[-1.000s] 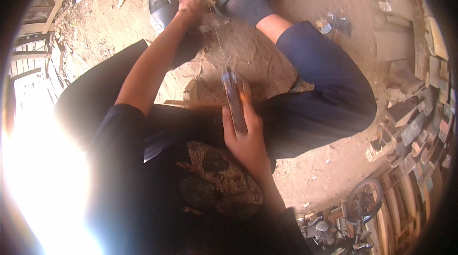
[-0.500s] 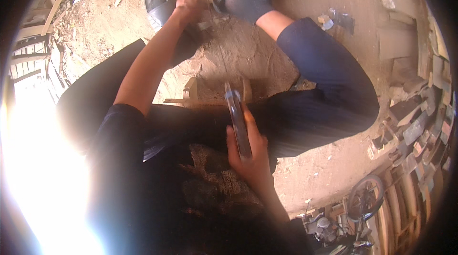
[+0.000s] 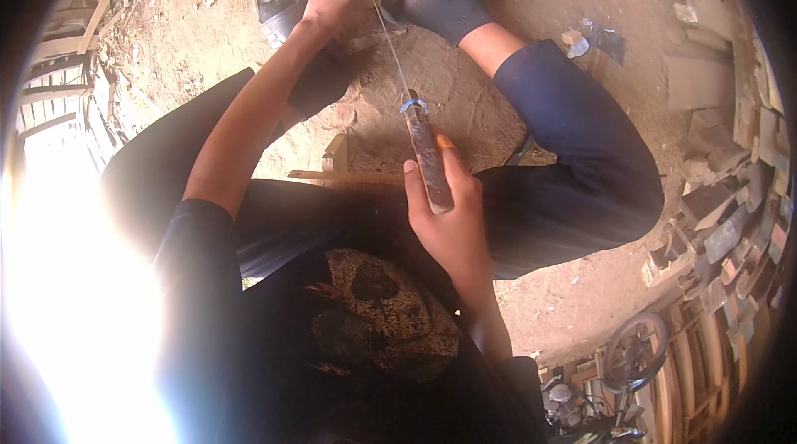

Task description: The person sits on the ground and uses a hand axe to split small pieces of wood into smaller blocks. They then use a hand saw to cut the wood pieces further. The cut pieces are placed on the ground nearby.

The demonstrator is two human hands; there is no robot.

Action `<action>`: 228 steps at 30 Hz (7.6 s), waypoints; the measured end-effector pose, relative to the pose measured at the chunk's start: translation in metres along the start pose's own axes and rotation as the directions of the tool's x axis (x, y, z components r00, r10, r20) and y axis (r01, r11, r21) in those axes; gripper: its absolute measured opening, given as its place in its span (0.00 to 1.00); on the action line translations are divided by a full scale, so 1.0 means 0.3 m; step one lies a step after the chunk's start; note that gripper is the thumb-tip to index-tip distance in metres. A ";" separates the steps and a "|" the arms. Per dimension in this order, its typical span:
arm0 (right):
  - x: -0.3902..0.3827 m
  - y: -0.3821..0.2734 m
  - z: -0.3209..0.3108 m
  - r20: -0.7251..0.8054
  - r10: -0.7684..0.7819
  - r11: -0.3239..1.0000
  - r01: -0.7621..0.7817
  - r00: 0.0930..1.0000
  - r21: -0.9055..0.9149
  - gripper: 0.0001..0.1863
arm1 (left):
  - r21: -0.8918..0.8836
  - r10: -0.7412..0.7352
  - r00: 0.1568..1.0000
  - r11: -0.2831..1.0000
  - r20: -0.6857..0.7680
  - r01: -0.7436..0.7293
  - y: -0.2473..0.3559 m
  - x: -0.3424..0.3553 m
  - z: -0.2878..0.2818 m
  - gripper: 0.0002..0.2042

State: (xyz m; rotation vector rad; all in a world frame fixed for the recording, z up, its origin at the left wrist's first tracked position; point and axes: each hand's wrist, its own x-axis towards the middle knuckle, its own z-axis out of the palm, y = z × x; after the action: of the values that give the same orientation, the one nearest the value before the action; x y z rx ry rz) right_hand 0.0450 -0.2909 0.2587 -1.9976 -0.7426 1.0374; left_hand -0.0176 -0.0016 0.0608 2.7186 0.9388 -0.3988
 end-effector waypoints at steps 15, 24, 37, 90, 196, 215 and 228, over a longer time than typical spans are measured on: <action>-0.145 0.028 0.010 0.048 0.101 0.995 -0.102 0.994 0.022 0.26 | 0.039 0.056 0.990 0.997 0.129 -0.061 -0.014 0.091 0.085 0.32; -0.193 0.018 0.003 0.071 0.077 0.996 -0.079 0.995 0.029 0.22 | 0.195 -0.051 0.995 0.980 0.084 0.034 -0.015 0.062 0.129 0.28; -0.080 0.013 0.011 0.175 0.305 0.941 -0.325 0.936 0.097 0.22 | 0.232 -0.011 1.000 0.973 -0.008 0.012 -0.017 0.064 0.139 0.25; -0.021 0.052 0.103 0.048 0.065 0.996 -0.068 0.997 0.064 0.29 | 0.267 -0.020 0.990 0.964 0.138 -0.017 -0.012 0.084 0.145 0.22; 0.378 0.334 0.348 -0.207 -0.399 0.915 0.402 0.893 -0.030 0.20 | 0.348 -0.020 0.997 0.937 0.072 -0.006 -0.008 0.065 0.101 0.19; 0.409 0.372 0.354 -0.219 -0.488 0.865 0.502 0.845 0.013 0.25 | 0.302 -0.032 0.999 0.953 0.003 0.029 0.002 0.075 0.116 0.22; 0.443 0.270 0.334 -0.122 -0.231 0.963 0.245 0.965 0.116 0.20 | 0.270 -0.030 0.999 0.962 -0.014 0.032 0.000 0.063 0.158 0.21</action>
State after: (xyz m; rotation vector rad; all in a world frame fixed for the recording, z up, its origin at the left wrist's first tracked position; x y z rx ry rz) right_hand 0.0385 -0.1992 0.0981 -1.7869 -0.8130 0.8097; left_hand -0.0117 -0.0055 0.0102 2.9545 0.9962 -0.5580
